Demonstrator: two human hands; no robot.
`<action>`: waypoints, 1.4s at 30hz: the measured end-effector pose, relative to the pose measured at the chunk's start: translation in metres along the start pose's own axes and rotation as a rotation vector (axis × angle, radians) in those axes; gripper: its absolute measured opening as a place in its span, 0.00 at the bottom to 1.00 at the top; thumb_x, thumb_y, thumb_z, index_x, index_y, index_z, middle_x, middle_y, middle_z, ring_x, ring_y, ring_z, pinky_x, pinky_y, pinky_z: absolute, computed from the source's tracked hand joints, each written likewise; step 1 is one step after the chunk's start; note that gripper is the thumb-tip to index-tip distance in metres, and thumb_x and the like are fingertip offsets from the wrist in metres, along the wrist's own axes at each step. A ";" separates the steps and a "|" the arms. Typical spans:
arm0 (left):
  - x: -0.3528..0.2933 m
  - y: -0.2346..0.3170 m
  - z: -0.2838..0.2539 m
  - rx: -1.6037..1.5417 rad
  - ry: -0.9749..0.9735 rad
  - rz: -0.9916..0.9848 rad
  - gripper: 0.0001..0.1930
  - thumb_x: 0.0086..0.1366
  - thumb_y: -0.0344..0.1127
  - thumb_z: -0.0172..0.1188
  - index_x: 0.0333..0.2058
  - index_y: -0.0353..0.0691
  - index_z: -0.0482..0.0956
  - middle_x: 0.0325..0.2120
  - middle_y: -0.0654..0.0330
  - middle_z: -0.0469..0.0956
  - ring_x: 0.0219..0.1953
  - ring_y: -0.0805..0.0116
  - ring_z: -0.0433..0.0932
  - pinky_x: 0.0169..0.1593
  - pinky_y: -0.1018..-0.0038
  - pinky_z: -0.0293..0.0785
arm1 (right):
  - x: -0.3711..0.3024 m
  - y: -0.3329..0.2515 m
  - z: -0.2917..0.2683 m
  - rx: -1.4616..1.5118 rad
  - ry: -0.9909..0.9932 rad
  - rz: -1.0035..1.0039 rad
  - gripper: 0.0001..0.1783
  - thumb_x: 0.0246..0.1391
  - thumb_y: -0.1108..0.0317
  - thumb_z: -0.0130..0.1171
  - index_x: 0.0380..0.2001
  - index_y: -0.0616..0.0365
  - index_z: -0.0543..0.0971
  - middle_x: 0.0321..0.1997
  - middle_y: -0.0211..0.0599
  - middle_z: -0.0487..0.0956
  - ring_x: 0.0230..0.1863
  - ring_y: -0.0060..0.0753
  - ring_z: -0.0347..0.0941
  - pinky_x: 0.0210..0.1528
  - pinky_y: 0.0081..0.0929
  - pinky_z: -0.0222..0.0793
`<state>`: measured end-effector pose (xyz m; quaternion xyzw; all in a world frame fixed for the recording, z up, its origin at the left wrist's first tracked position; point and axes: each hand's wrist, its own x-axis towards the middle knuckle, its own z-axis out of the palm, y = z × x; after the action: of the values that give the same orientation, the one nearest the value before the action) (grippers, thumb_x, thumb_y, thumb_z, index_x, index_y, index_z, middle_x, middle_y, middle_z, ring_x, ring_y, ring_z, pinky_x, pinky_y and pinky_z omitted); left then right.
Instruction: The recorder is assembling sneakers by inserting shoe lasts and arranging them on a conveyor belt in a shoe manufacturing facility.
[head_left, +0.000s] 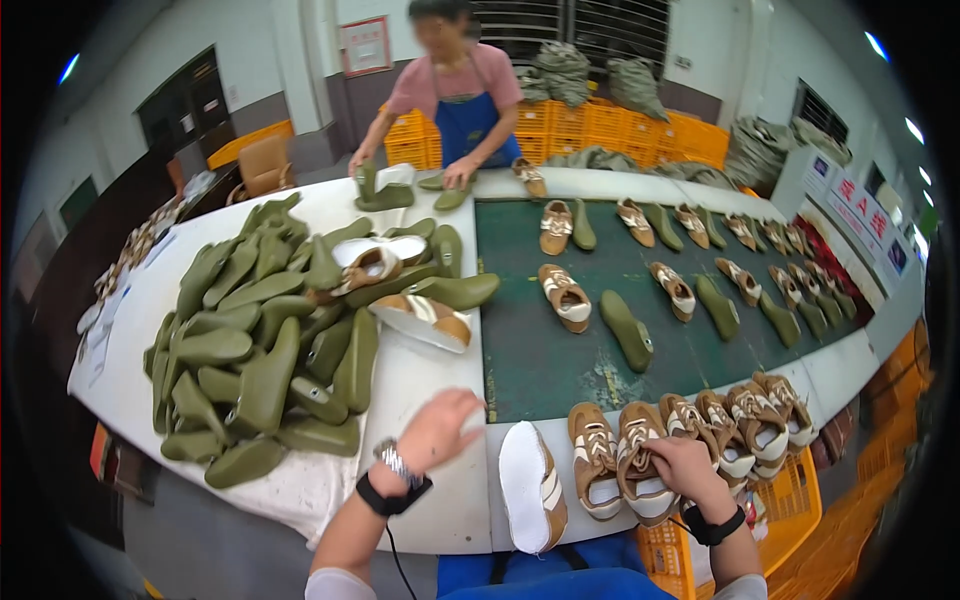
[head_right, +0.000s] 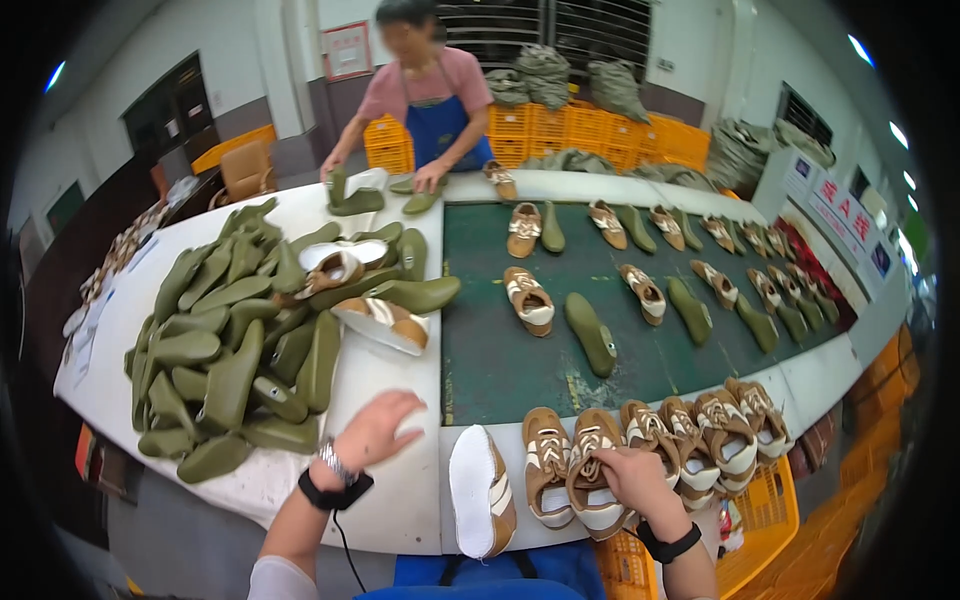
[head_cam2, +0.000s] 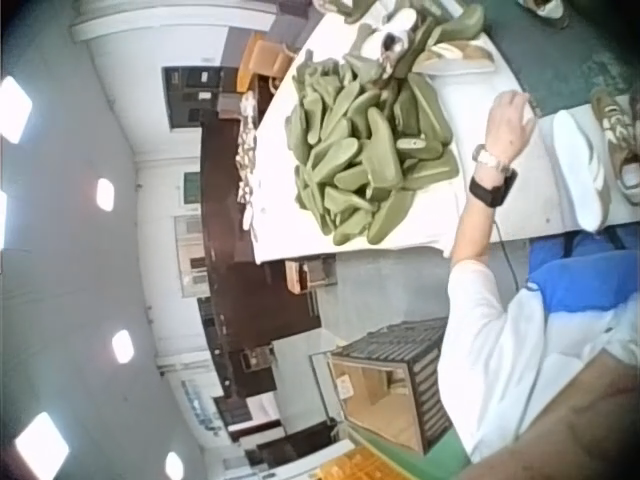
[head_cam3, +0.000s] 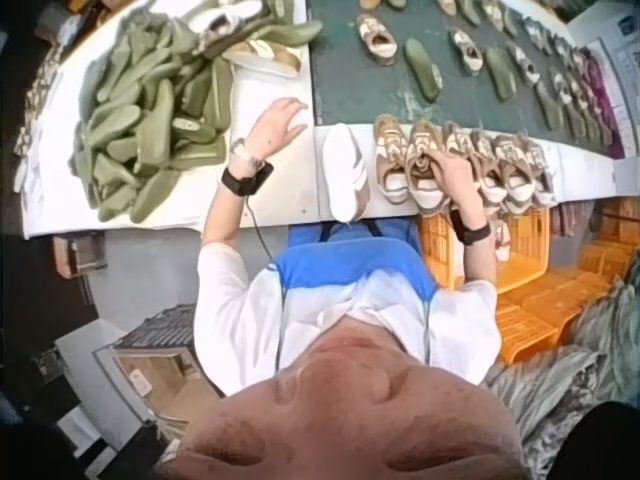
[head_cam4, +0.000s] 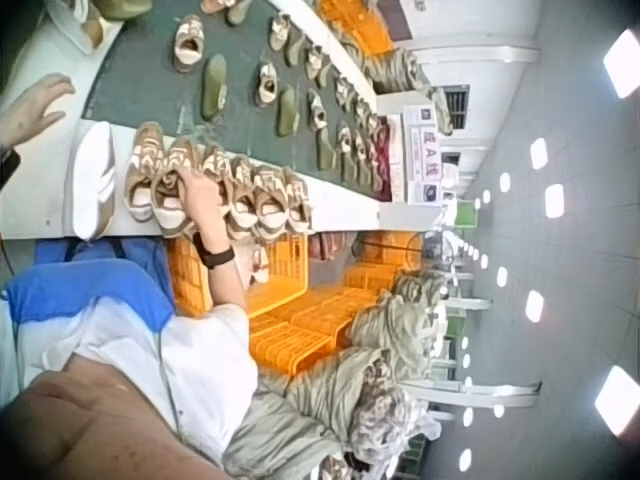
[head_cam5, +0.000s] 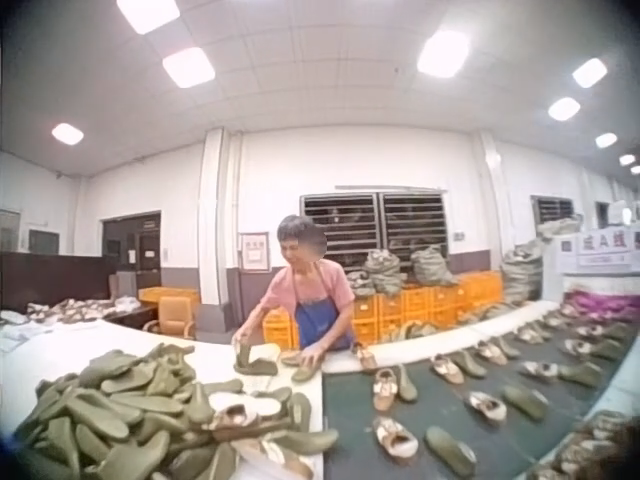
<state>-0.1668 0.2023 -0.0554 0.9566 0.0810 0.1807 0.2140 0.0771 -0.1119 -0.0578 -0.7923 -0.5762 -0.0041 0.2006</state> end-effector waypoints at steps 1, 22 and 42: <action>0.023 -0.022 0.005 0.059 0.007 -0.006 0.21 0.52 0.34 0.64 0.45 0.38 0.72 0.45 0.49 0.71 0.49 0.49 0.69 0.53 0.63 0.67 | -0.002 0.004 0.003 -0.010 -0.044 0.026 0.13 0.47 0.70 0.57 0.39 0.52 0.78 0.31 0.41 0.79 0.32 0.46 0.76 0.31 0.36 0.71; -0.002 -0.130 0.053 0.160 0.120 -0.269 0.22 0.41 0.44 0.72 0.32 0.36 0.77 0.32 0.48 0.76 0.37 0.52 0.75 0.41 0.64 0.71 | -0.011 0.021 0.025 0.097 0.064 0.111 0.14 0.48 0.66 0.56 0.41 0.47 0.76 0.30 0.39 0.77 0.32 0.47 0.75 0.33 0.39 0.72; 0.105 -0.130 0.012 0.209 -0.009 -0.192 0.18 0.54 0.42 0.64 0.41 0.38 0.76 0.39 0.50 0.77 0.42 0.52 0.76 0.46 0.65 0.73 | -0.016 0.017 0.021 0.122 -0.009 0.212 0.14 0.45 0.67 0.58 0.39 0.47 0.76 0.28 0.36 0.74 0.31 0.44 0.73 0.30 0.37 0.69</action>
<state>-0.0760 0.3388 -0.0899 0.9623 0.1898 0.1456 0.1297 0.0824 -0.1240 -0.0864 -0.8352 -0.4892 0.0555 0.2451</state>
